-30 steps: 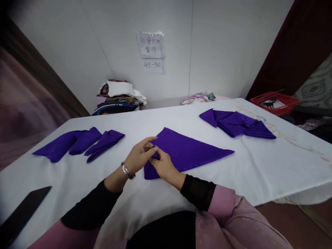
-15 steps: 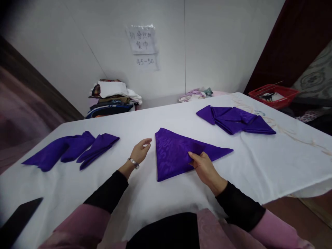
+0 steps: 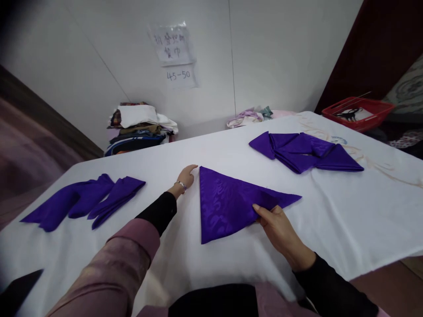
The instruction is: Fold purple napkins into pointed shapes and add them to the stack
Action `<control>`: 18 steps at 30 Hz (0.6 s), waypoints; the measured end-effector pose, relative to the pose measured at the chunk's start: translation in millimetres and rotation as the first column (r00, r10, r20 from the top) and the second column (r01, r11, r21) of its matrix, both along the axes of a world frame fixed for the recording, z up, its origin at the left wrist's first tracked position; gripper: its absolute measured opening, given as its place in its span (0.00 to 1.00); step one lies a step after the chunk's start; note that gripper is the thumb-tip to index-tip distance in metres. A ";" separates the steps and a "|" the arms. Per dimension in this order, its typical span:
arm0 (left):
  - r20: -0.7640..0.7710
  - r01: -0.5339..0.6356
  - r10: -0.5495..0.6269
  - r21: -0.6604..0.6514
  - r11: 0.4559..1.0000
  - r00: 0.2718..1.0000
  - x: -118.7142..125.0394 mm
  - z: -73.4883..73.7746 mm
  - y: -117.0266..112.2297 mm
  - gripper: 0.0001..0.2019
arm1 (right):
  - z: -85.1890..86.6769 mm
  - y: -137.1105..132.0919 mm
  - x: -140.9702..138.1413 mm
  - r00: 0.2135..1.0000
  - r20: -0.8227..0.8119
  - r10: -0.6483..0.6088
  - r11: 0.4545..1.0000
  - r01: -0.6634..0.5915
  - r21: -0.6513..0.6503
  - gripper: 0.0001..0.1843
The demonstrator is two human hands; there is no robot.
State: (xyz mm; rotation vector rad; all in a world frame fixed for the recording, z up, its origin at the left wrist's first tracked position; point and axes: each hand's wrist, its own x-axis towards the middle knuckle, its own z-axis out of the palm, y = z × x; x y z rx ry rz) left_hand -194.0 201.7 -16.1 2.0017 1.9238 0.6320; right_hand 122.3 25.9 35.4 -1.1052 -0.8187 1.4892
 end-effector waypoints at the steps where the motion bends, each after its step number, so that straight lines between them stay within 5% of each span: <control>1: -0.013 0.023 -0.023 -0.002 1.000 1.000 1.9 -0.1 4.6 0.30 | -1.1 0.5 2.7 1.000 -0.025 0.016 1.000 -0.016 -0.005 0.09; 11: -0.127 0.243 -0.252 -0.083 0.966 0.959 11.2 7.2 50.7 0.36 | -17.4 0.4 17.0 0.988 -0.144 0.050 0.992 -0.065 -0.105 0.12; 18: -0.169 0.315 -0.335 -0.134 0.940 0.927 17.1 12.7 64.5 0.27 | -15.7 2.3 15.4 0.990 -0.130 0.047 0.988 -0.065 -0.137 0.16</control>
